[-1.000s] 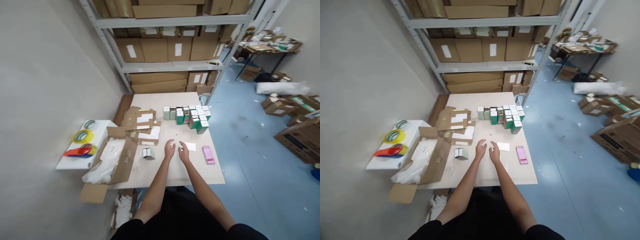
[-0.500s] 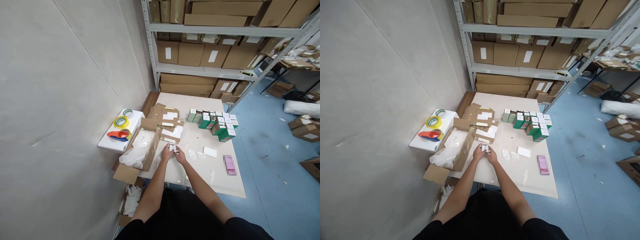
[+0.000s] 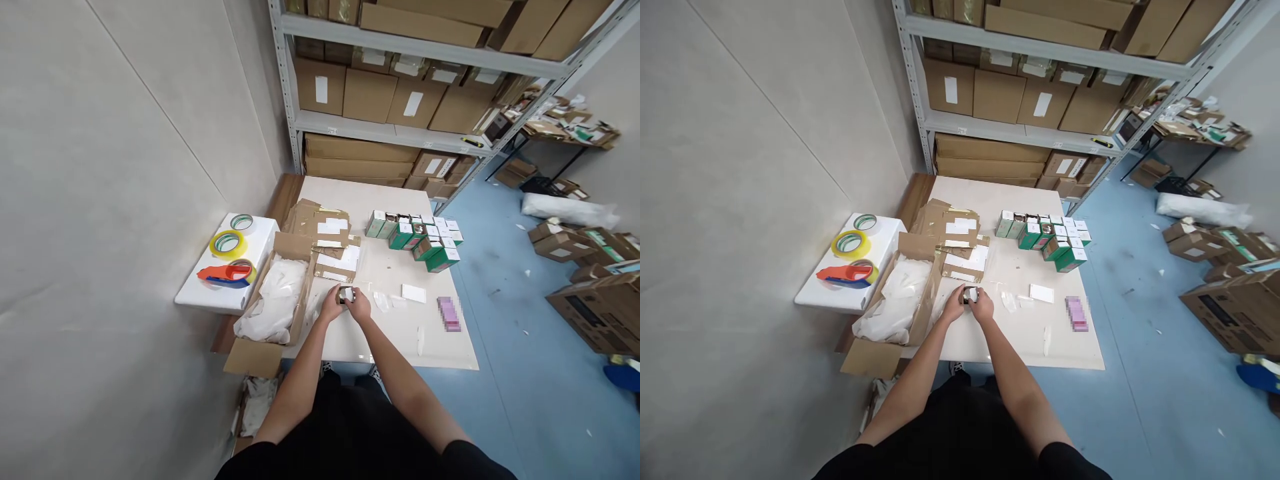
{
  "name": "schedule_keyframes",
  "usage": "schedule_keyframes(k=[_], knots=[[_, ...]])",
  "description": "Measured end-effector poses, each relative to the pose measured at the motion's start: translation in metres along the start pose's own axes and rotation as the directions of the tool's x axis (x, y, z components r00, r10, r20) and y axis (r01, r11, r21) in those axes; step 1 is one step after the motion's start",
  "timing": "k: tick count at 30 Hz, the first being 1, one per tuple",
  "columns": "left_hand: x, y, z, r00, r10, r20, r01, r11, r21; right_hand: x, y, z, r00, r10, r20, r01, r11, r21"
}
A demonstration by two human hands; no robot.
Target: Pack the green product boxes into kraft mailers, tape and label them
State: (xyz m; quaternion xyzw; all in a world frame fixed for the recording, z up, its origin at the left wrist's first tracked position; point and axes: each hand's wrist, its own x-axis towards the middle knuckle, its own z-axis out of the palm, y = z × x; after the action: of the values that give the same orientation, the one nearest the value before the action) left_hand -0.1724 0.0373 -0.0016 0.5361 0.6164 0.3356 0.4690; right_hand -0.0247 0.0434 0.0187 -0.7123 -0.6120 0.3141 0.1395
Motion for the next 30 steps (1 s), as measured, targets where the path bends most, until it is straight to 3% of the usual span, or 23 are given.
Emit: schedule_keyframes(k=[4,10,13,16,19,23,30], knots=[[0.000,0.004,0.001,0.999,0.041,0.017,-0.043,0.991,0.123,0.003,-0.004,-0.007,1.000,0.006,-0.002,-0.006,0.999,-0.051],[0.003,0.026,0.014,0.998,0.034,0.046,-0.043,0.975,0.218,0.002,0.036,-0.030,0.992,0.120,-0.032,-0.112,0.976,0.187],[0.002,0.034,0.031,0.995,0.046,0.093,-0.063,0.978,0.198,-0.002,0.056,-0.040,0.986,0.093,-0.142,-0.053,0.962,0.268],[-0.001,0.039,0.050,0.993,0.047,0.110,-0.067,0.980,0.187,-0.006,0.065,-0.045,0.983,0.008,-0.182,0.030,0.978,0.207],[-0.002,0.041,0.062,0.991,0.043,0.127,-0.068,0.977,0.201,-0.007,0.064,-0.048,0.993,0.024,-0.118,-0.017,0.998,0.057],[0.000,0.042,0.064,0.989,0.023,0.144,-0.058,0.968,0.243,0.005,0.057,-0.054,0.996,0.084,-0.035,-0.087,0.992,-0.094],[0.003,0.041,0.060,0.990,0.004,0.139,-0.040,0.967,0.252,0.033,0.046,-0.069,0.985,-0.012,0.175,0.037,0.990,-0.138]])
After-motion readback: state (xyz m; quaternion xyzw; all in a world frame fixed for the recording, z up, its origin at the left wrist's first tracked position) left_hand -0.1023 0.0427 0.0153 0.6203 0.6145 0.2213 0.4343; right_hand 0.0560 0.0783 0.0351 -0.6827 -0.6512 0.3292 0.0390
